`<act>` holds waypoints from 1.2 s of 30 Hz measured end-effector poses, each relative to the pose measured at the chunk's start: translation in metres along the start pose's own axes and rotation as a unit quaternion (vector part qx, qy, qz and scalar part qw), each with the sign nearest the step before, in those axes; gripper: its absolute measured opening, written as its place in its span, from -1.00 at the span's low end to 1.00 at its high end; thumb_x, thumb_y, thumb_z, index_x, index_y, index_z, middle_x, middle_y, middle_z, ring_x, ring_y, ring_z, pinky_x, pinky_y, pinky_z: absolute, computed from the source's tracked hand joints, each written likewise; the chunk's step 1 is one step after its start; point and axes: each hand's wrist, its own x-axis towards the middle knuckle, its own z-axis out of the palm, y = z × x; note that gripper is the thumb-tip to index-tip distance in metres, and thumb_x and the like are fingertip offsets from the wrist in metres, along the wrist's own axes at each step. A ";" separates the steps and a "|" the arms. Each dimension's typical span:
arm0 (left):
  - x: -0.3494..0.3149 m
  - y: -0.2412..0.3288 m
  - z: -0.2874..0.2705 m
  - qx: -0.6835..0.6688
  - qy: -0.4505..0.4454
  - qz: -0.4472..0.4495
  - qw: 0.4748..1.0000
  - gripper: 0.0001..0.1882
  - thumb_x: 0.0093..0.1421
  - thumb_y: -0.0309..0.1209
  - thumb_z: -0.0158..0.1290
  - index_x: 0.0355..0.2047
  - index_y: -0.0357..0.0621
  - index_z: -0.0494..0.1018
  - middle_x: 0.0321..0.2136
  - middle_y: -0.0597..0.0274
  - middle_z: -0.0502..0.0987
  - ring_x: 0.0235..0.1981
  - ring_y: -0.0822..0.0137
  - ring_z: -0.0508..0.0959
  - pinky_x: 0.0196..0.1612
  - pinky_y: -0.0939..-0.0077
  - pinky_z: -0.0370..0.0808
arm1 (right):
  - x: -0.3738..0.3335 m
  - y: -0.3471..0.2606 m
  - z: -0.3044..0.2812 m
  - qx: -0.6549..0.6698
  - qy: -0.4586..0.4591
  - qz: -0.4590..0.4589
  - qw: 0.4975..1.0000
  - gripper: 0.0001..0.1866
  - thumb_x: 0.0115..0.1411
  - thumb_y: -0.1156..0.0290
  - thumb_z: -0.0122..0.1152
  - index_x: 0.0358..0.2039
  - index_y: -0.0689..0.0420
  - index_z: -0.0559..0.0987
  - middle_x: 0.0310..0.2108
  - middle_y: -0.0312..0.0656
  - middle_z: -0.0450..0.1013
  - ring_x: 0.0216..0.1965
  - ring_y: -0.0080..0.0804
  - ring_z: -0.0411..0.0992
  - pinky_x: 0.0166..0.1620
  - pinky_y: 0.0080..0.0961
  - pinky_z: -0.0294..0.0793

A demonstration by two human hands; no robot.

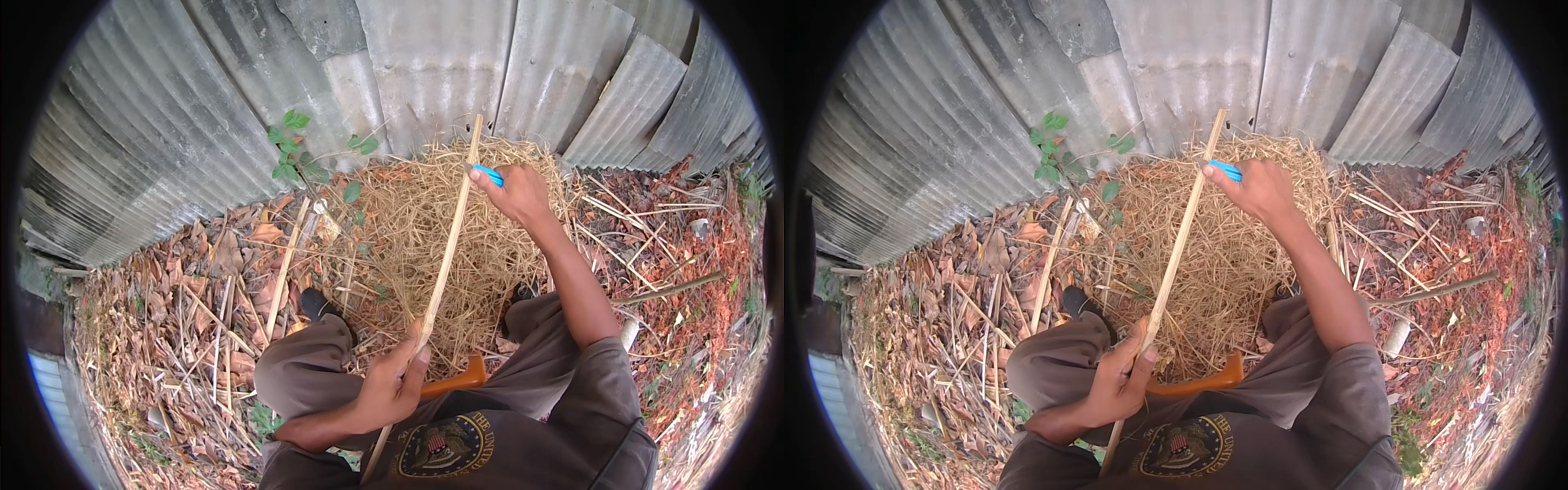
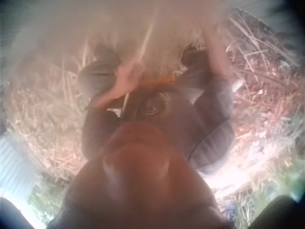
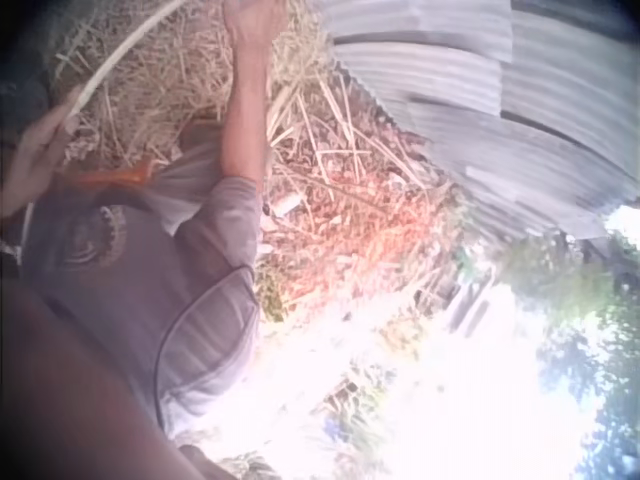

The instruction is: The person sits on the ground and uses a blue utility knife to strip the outer layers from a long bamboo stick. They rotate the stick and scrape along its length to remove the fibrous material, then switch to a larger knife to continue the process.

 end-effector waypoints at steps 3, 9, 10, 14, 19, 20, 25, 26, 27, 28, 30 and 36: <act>0.002 -0.009 -0.004 0.023 0.000 0.018 1.000 -0.50 0.31 -0.55 -0.11 0.23 -0.44 0.11 -0.60 0.45 0.26 -0.58 0.68 0.20 -0.56 0.73 0.19 | -0.002 0.000 0.007 -0.004 -0.005 -0.006 1.000 -0.12 0.04 -0.52 -0.19 -0.74 0.14 0.56 -0.84 -0.07 0.34 -0.71 -0.09 0.42 -0.55 -0.16 0.41; 0.002 -0.004 -0.004 0.094 0.028 0.057 0.993 -0.51 0.27 -0.54 -0.06 0.19 -0.44 0.18 -0.69 0.34 0.28 -0.68 0.67 0.22 -0.66 0.66 0.19 | -0.001 0.004 0.006 -0.009 0.061 -0.087 0.994 -0.12 -0.01 -0.54 -0.13 -0.73 0.15 0.57 -0.84 -0.10 0.35 -0.71 -0.13 0.43 -0.58 -0.19 0.39; 0.001 -0.003 -0.004 0.092 0.024 0.057 0.994 -0.51 0.27 -0.54 -0.06 0.19 -0.44 0.18 -0.70 0.33 0.28 -0.69 0.66 0.22 -0.67 0.65 0.19 | 0.008 0.010 0.000 -0.015 0.075 -0.076 0.994 -0.12 -0.01 -0.54 -0.13 -0.73 0.15 0.57 -0.84 -0.10 0.35 -0.71 -0.13 0.43 -0.58 -0.19 0.38; -0.006 0.001 0.002 0.095 0.013 0.083 0.992 -0.52 0.27 -0.55 -0.06 0.18 -0.44 0.20 -0.71 0.33 0.30 -0.70 0.64 0.24 -0.68 0.63 0.21 | 0.025 0.030 -0.005 -0.036 0.084 0.003 0.996 -0.12 -0.01 -0.54 -0.14 -0.67 0.15 0.61 -0.75 -0.04 0.42 -0.57 -0.10 0.50 -0.47 -0.15 0.43; -0.007 -0.003 0.004 0.071 -0.019 0.056 0.996 -0.51 0.25 -0.56 -0.04 0.19 -0.40 0.20 -0.69 0.29 0.33 -0.68 0.63 0.28 -0.64 0.61 0.27 | 0.041 0.076 -0.025 -0.038 0.130 0.106 0.985 -0.09 0.01 -0.53 -0.18 -0.59 0.19 0.63 -0.65 0.03 0.48 -0.43 0.00 0.53 -0.35 -0.11 0.45; -0.007 0.002 0.004 0.090 -0.037 0.078 0.992 -0.51 0.25 -0.55 -0.04 0.19 -0.39 0.21 -0.68 0.28 0.33 -0.67 0.63 0.29 -0.63 0.62 0.27 | 0.046 0.093 -0.027 -0.008 0.154 0.165 0.974 -0.12 0.04 -0.49 -0.15 -0.58 0.22 0.62 -0.65 0.06 0.47 -0.44 0.03 0.52 -0.34 -0.09 0.44; -0.015 0.005 0.003 0.062 -0.038 0.106 0.992 -0.52 0.28 -0.54 -0.07 0.21 -0.34 0.19 -0.63 0.32 0.35 -0.62 0.64 0.30 -0.58 0.65 0.28 | 0.037 0.112 -0.041 0.034 0.175 0.232 0.956 -0.15 0.13 -0.40 -0.14 -0.64 0.28 0.55 -0.69 0.07 0.45 -0.51 0.00 0.50 -0.40 -0.10 0.39; -0.010 0.000 0.000 0.036 0.004 0.095 0.995 -0.51 0.28 -0.53 -0.06 0.21 -0.34 0.19 -0.64 0.32 0.35 -0.64 0.62 0.30 -0.58 0.64 0.28 | 0.027 0.085 -0.040 0.053 0.152 0.196 0.967 -0.17 0.14 -0.37 -0.11 -0.66 0.28 0.53 -0.72 0.05 0.41 -0.56 -0.02 0.48 -0.43 -0.13 0.38; -0.001 -0.010 -0.004 0.003 0.047 0.081 0.996 -0.51 0.28 -0.52 -0.06 0.22 -0.34 0.18 -0.64 0.32 0.34 -0.65 0.60 0.30 -0.59 0.63 0.28 | 0.016 0.055 -0.033 0.066 0.124 0.159 0.977 -0.20 0.14 -0.35 -0.08 -0.69 0.27 0.51 -0.76 0.03 0.38 -0.60 -0.05 0.46 -0.47 -0.16 0.36; 0.008 -0.015 -0.008 -0.032 0.084 0.067 0.994 -0.50 0.28 -0.50 -0.05 0.22 -0.33 0.18 -0.65 0.32 0.34 -0.67 0.58 0.30 -0.59 0.62 0.29 | 0.000 0.030 -0.025 0.056 0.116 0.084 0.988 -0.18 0.11 -0.39 -0.09 -0.72 0.23 0.51 -0.80 -0.03 0.35 -0.65 -0.09 0.42 -0.50 -0.17 0.37; 0.017 -0.009 -0.014 -0.052 0.090 -0.005 0.995 -0.52 0.31 -0.50 -0.09 0.22 -0.33 0.18 -0.57 0.38 0.32 -0.60 0.63 0.30 -0.56 0.66 0.30 | -0.030 -0.001 0.002 0.050 0.096 -0.075 0.991 -0.21 0.07 -0.41 -0.03 -0.77 0.16 0.51 -0.87 -0.13 0.29 -0.76 -0.17 0.36 -0.59 -0.23 0.36; 0.026 -0.004 -0.009 -0.048 0.090 0.013 0.995 -0.51 0.33 -0.45 -0.06 0.25 -0.23 0.18 -0.61 0.44 0.33 -0.64 0.68 0.31 -0.58 0.74 0.30 | -0.069 -0.061 0.011 0.019 0.007 -0.252 0.967 -0.26 0.01 -0.41 0.05 -0.77 0.10 0.50 -0.86 -0.18 0.31 -0.81 -0.21 0.36 -0.67 -0.30 0.34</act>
